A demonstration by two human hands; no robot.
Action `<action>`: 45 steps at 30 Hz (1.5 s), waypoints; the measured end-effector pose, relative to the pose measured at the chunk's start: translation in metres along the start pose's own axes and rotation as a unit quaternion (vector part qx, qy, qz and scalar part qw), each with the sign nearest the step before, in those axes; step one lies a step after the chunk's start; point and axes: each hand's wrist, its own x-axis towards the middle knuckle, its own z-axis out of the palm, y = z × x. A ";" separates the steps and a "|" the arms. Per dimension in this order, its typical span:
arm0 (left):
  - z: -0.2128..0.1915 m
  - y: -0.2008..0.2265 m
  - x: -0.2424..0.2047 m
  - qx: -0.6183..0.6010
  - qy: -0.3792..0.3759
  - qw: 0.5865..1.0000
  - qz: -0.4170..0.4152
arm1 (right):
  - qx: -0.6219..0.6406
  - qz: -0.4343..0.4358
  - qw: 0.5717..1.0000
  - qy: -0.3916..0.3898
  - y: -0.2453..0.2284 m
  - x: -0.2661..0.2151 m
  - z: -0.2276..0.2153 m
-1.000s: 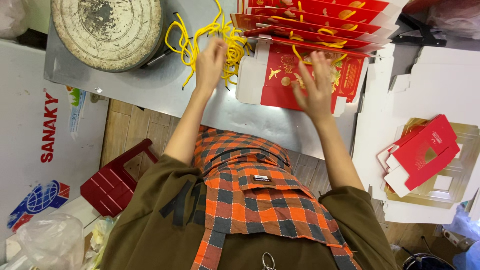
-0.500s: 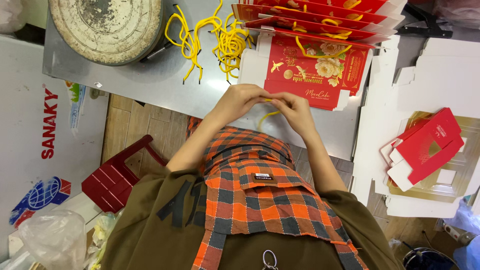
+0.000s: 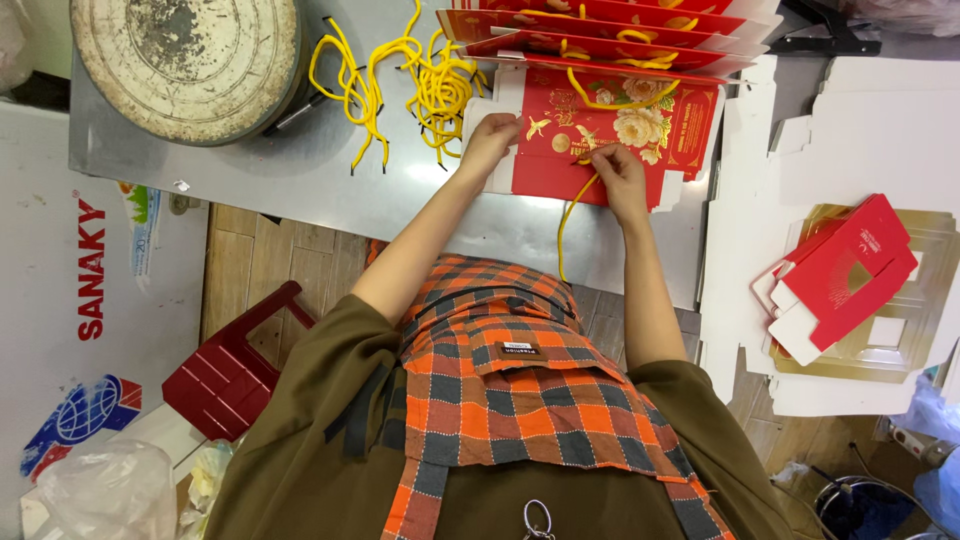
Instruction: The person assembles red gift boxes by inserting yellow rope handles through the side slots. They pull the ropes through, adjust the loops, and place the finished boxes into a stack on the table.
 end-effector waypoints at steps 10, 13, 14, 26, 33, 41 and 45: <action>0.001 -0.010 0.004 0.000 -0.184 0.980 -0.069 | 0.004 0.012 0.999 -0.036 -0.009 0.000 -0.001; 0.000 -0.024 -0.004 -0.070 -0.220 0.970 -0.073 | -0.073 0.011 0.997 -0.019 -0.011 -0.009 0.008; -0.001 -0.026 -0.006 -0.105 -0.229 0.965 -0.071 | -0.107 0.016 0.994 -0.007 -0.012 -0.012 0.011; -0.015 -0.017 -0.058 -0.204 -0.299 0.928 -0.092 | -0.288 -0.160 0.943 0.048 -0.051 -0.043 0.056; -0.022 -0.024 -0.065 -0.223 -0.283 0.928 -0.095 | -0.330 -0.224 0.917 0.001 -0.068 -0.048 0.063; -0.020 -0.017 -0.076 -0.191 -0.285 0.937 -0.072 | -0.343 -0.216 0.914 -0.031 -0.077 -0.048 0.060; -0.018 -0.008 -0.085 -0.196 -0.292 0.933 -0.078 | -0.359 -0.246 0.900 -0.033 -0.084 -0.049 0.061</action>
